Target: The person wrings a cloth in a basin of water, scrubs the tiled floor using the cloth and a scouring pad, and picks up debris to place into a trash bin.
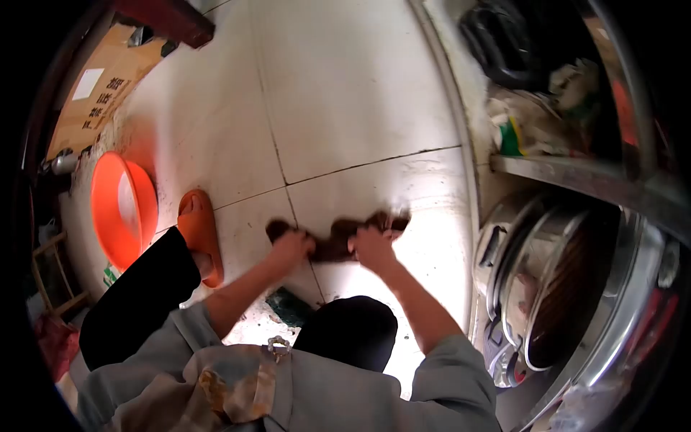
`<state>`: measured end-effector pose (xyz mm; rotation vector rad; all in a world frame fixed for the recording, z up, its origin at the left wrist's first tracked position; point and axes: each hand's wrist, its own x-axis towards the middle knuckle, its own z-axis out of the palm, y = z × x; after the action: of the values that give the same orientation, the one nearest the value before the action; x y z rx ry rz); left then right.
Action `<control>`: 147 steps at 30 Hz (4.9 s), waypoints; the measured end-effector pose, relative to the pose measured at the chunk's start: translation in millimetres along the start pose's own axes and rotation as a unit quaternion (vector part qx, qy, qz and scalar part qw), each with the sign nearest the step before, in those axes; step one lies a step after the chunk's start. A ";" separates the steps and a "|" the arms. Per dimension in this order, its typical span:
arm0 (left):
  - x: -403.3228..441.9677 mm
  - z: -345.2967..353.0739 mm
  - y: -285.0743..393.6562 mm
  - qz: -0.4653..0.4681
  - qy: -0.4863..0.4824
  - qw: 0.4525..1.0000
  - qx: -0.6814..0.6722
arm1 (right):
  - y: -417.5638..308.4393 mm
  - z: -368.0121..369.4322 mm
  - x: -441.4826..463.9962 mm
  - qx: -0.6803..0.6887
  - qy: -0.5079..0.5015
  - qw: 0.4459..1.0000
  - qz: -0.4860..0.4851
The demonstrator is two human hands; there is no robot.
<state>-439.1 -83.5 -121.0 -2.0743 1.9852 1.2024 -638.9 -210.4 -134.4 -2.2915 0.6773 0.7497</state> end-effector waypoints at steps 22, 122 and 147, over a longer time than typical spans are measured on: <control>199.8 -135.3 -25.4 0.026 0.223 0.972 0.064 | 83.0 -249.5 175.8 -0.177 0.235 0.938 0.184; -77.7 -114.3 -133.1 -0.152 0.301 0.931 -0.137 | -131.6 -94.6 103.1 0.100 0.390 0.863 -0.306; -15.8 -159.7 -249.8 -0.273 0.323 0.906 -0.014 | -223.0 -165.1 286.1 -0.082 0.263 0.955 -0.114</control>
<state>-143.0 -105.5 -118.9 -3.0256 1.3257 0.4673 -242.5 -251.2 -127.0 -2.6922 0.5754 0.0804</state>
